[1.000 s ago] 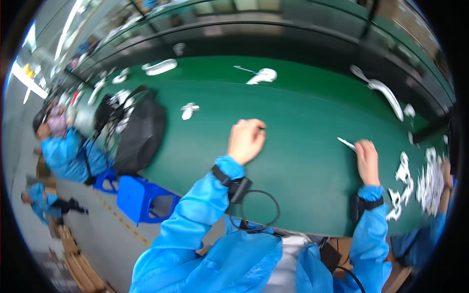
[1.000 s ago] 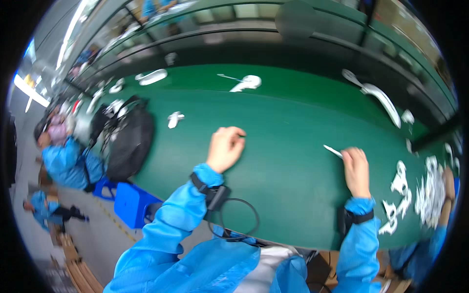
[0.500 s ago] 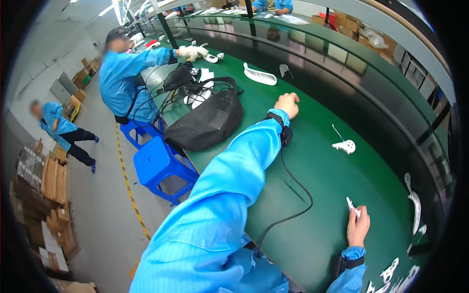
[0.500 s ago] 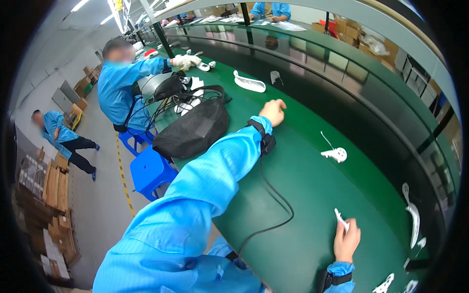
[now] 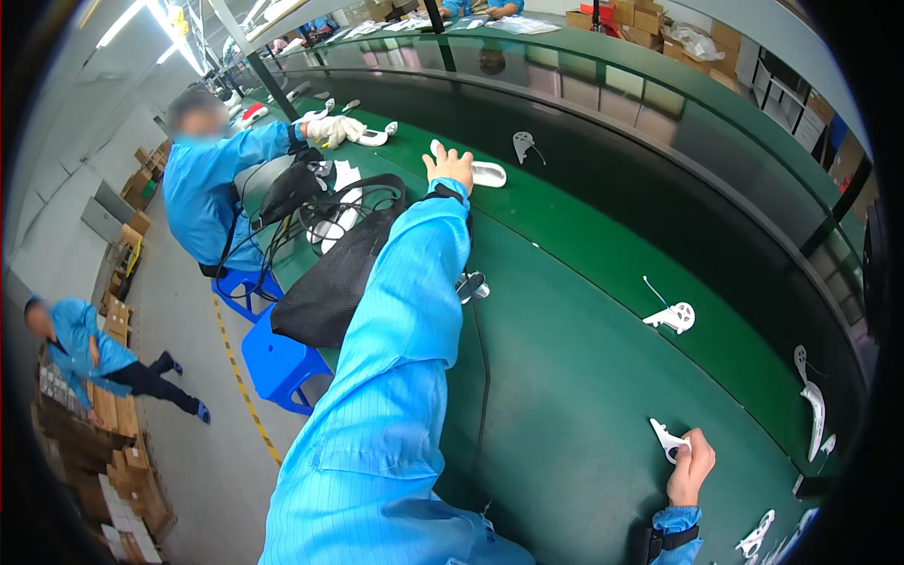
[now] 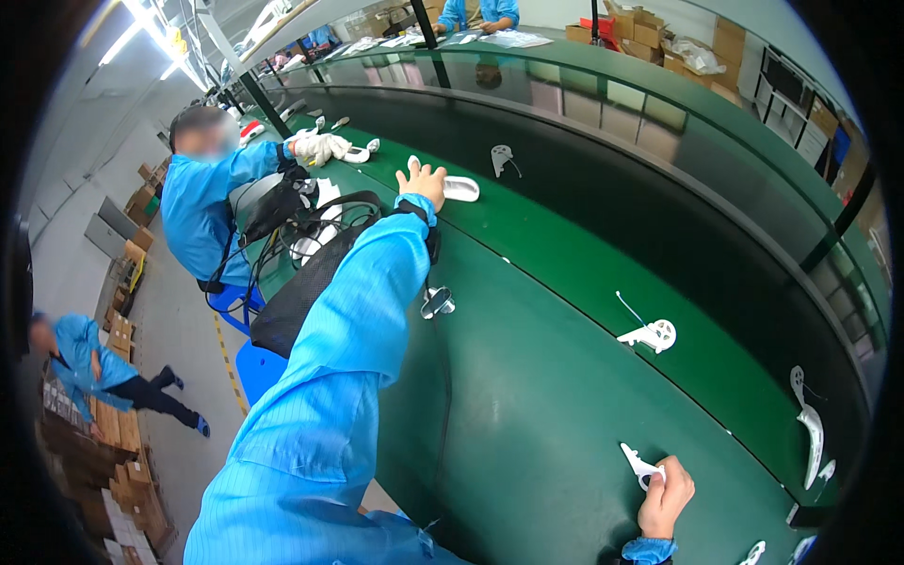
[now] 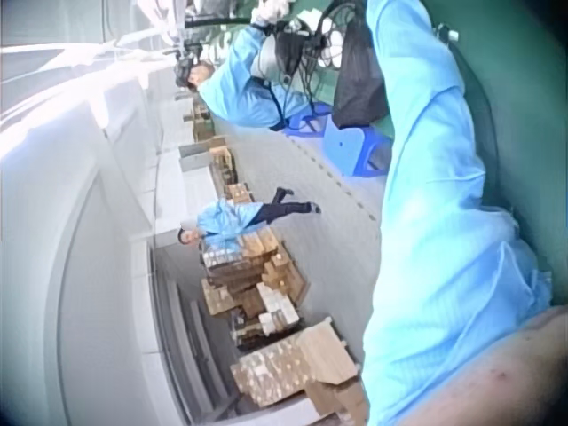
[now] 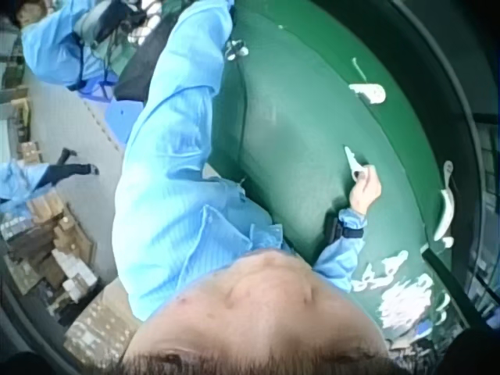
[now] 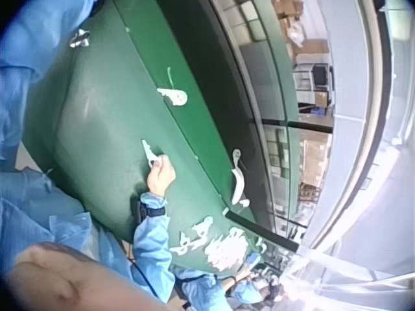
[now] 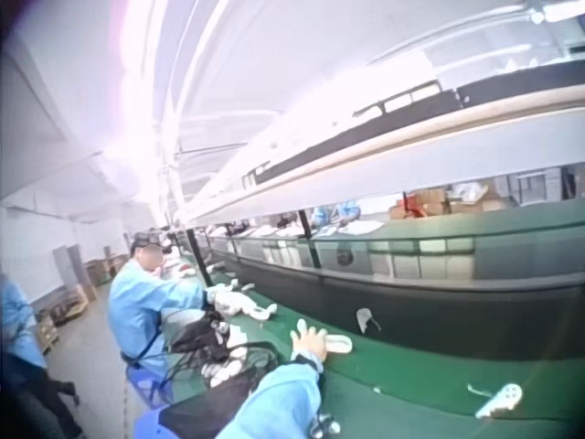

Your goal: The person is assembling small white plastic components at a factory workstation.

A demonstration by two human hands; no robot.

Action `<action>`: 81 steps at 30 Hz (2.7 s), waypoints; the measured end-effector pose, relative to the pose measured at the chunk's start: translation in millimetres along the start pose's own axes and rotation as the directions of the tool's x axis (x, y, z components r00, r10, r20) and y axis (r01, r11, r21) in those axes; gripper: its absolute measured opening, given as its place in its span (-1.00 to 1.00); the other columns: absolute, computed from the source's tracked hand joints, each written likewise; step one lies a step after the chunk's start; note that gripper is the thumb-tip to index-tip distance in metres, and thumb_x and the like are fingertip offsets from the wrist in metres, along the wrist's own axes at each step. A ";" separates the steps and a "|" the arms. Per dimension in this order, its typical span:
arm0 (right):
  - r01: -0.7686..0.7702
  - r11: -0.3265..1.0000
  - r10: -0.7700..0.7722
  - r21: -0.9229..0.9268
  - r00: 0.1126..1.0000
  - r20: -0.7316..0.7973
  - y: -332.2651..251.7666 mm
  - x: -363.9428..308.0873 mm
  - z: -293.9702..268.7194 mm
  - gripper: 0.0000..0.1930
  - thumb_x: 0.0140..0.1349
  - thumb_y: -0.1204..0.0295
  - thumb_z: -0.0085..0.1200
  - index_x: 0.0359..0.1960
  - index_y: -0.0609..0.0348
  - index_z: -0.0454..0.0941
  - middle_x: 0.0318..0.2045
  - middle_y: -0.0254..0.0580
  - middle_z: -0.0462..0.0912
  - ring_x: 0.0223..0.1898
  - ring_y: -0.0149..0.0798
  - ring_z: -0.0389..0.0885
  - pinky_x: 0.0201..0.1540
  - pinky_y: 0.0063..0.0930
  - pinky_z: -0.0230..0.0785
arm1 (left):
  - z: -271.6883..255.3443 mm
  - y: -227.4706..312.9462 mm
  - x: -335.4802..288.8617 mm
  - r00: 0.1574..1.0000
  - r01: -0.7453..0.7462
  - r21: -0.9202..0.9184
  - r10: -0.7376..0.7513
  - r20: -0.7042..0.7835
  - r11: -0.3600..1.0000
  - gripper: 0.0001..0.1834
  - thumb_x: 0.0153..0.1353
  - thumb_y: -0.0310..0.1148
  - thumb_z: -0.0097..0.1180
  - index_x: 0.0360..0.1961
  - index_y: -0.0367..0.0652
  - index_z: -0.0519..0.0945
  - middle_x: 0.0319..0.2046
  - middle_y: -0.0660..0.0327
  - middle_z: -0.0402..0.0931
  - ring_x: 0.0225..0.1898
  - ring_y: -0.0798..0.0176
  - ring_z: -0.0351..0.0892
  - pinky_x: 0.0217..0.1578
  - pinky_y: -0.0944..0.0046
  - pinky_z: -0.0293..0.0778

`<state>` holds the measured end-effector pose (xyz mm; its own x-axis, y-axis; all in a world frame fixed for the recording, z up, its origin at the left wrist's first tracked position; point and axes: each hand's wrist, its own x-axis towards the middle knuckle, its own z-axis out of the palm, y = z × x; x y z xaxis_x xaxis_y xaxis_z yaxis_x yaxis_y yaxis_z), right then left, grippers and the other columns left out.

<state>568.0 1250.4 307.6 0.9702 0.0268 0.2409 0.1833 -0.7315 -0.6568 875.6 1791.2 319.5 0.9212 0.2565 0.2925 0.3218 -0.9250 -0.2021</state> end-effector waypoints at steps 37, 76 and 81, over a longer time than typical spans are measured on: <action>0.065 0.992 -0.065 0.108 0.998 -0.002 -61.7 -84.8 27.3 -0.85 0.12 0.46 0.14 -0.31 0.29 0.59 -0.34 -0.10 0.47 -0.29 -0.09 0.50 -0.21 -0.29 0.39 | -155.2 166.3 -340.6 0.419 -0.507 -0.862 0.881 -0.220 0.026 -0.65 -0.02 -0.39 0.18 -0.16 -0.25 0.55 -0.22 0.11 0.52 -0.20 0.00 0.56 -0.15 0.17 0.49; 0.015 0.966 -0.015 -0.258 1.000 0.003 -96.1 -95.5 44.0 -0.53 0.00 0.26 0.17 -0.12 0.37 0.50 -0.03 0.04 0.53 0.04 -0.12 0.41 0.05 -0.12 0.14 | -157.7 167.2 -345.0 0.294 -0.823 -0.568 0.850 -0.437 -0.007 -0.61 -0.18 -0.30 0.29 -0.24 -0.16 0.61 -0.23 0.11 0.47 -0.25 0.02 0.53 -0.22 0.08 0.46; 0.020 0.965 0.009 -0.262 0.994 0.107 -93.8 -108.7 37.3 -0.36 0.03 0.25 0.17 0.15 0.32 0.37 0.18 0.00 0.39 0.21 -0.10 0.29 0.14 -0.08 0.09 | -152.7 166.5 -348.9 0.290 -0.824 -0.566 0.873 -0.392 0.020 -0.57 -0.18 -0.25 0.36 -0.23 -0.17 0.61 -0.20 0.12 0.50 -0.30 0.05 0.58 -0.32 0.15 0.52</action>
<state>451.3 1341.5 316.3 0.9831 0.0933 0.1575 0.1546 -0.8837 -0.4418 574.4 1504.8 326.5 0.4627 -0.8428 0.2749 -0.8765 -0.3886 0.2840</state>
